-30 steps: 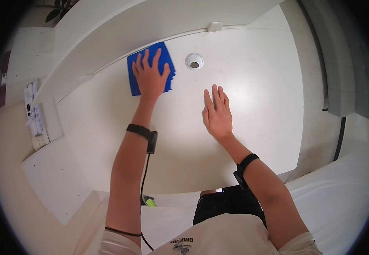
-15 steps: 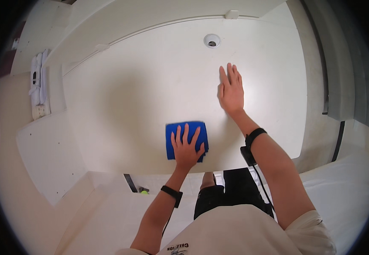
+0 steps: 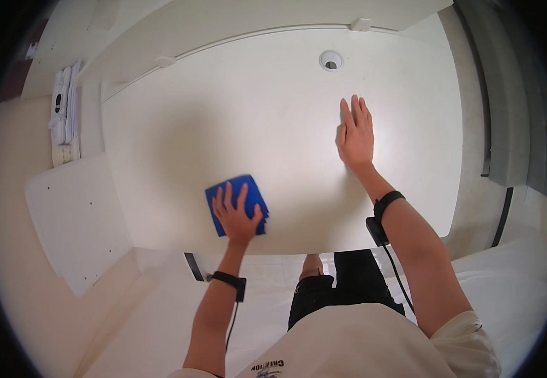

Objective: Wipe the surface of a white desk and its drawer using a blue cloth.

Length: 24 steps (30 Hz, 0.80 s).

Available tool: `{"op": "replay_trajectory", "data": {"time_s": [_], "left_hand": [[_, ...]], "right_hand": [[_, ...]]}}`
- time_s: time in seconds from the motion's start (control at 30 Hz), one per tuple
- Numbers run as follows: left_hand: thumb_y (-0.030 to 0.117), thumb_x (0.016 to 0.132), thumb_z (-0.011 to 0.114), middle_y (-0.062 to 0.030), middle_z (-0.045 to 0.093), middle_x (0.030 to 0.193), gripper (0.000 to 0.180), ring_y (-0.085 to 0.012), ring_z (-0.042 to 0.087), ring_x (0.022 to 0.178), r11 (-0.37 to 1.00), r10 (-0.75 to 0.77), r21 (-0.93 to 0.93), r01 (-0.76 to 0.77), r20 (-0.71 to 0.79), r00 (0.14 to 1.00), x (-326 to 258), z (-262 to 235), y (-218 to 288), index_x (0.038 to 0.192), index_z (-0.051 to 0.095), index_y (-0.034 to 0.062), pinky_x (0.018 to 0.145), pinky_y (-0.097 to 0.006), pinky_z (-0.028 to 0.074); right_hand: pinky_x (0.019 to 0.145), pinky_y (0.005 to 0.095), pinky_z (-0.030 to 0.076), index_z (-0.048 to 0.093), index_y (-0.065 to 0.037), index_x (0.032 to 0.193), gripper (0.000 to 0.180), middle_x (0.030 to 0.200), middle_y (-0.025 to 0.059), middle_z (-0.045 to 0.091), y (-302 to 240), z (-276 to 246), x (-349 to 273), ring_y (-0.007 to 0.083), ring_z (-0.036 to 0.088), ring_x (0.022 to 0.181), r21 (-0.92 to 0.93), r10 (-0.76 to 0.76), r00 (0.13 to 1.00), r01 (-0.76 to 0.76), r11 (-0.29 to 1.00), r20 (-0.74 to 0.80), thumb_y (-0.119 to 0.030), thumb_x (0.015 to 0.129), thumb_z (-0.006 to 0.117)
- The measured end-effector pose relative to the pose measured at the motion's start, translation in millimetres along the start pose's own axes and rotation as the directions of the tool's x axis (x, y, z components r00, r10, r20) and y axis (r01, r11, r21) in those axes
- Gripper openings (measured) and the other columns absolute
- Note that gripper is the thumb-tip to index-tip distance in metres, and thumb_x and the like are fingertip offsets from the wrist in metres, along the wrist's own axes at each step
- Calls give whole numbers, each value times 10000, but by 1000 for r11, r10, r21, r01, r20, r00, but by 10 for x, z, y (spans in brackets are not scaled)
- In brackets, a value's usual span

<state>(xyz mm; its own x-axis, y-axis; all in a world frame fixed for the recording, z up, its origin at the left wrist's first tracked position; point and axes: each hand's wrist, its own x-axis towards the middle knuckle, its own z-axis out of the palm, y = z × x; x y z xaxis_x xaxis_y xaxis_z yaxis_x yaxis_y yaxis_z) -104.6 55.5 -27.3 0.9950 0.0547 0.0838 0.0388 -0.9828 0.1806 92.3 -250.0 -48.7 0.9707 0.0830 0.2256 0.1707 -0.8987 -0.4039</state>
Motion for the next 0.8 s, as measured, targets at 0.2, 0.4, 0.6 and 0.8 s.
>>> {"op": "replay_trajectory", "data": {"time_s": [0.2, 0.4, 0.6, 0.8], "left_hand": [[390, 926, 622, -165, 409, 1544, 589, -394, 324, 1447, 993, 29, 120, -18, -88, 996, 1346, 84, -535, 1475, 539, 193, 1217, -579, 207], [432, 974, 579, -172, 415, 1549, 574, -415, 321, 1453, 993, 66, 107, -49, -162, 985, 2876, 367, -226, 1503, 505, 222, 1214, -582, 187], [433, 976, 581, -167, 446, 1536, 564, -417, 337, 1445, 982, 185, 76, -176, -139, 973, 3587, 639, 652, 1498, 513, 231, 1212, -604, 201], [397, 925, 640, -151, 421, 1545, 604, -415, 357, 1426, 940, 339, -8, -341, -90, 937, 2794, 545, 1027, 1500, 520, 255, 1189, -621, 252]], "right_hand": [[1199, 518, 319, 497, -51, 1478, 560, 1564, 234, 403, -69, -44, 47, 437, 358, 1454, 34, -5, 999, 4, 999, 44, -21, 919, 514], [1192, 539, 319, 457, -45, 1495, 588, 1576, 252, 361, -82, -65, 95, 452, 343, 1455, 51, 16, 994, -22, 998, 108, -28, 913, 534], [1187, 545, 325, 438, -59, 1512, 606, 1590, 240, 344, -59, -35, 93, 447, 343, 1458, 58, 2, 994, -8, 998, 112, -39, 914, 537], [1194, 532, 319, 453, -59, 1504, 585, 1585, 235, 362, -53, -51, 107, 432, 350, 1460, 64, 1, 995, -8, 998, 103, -50, 924, 529]]}}
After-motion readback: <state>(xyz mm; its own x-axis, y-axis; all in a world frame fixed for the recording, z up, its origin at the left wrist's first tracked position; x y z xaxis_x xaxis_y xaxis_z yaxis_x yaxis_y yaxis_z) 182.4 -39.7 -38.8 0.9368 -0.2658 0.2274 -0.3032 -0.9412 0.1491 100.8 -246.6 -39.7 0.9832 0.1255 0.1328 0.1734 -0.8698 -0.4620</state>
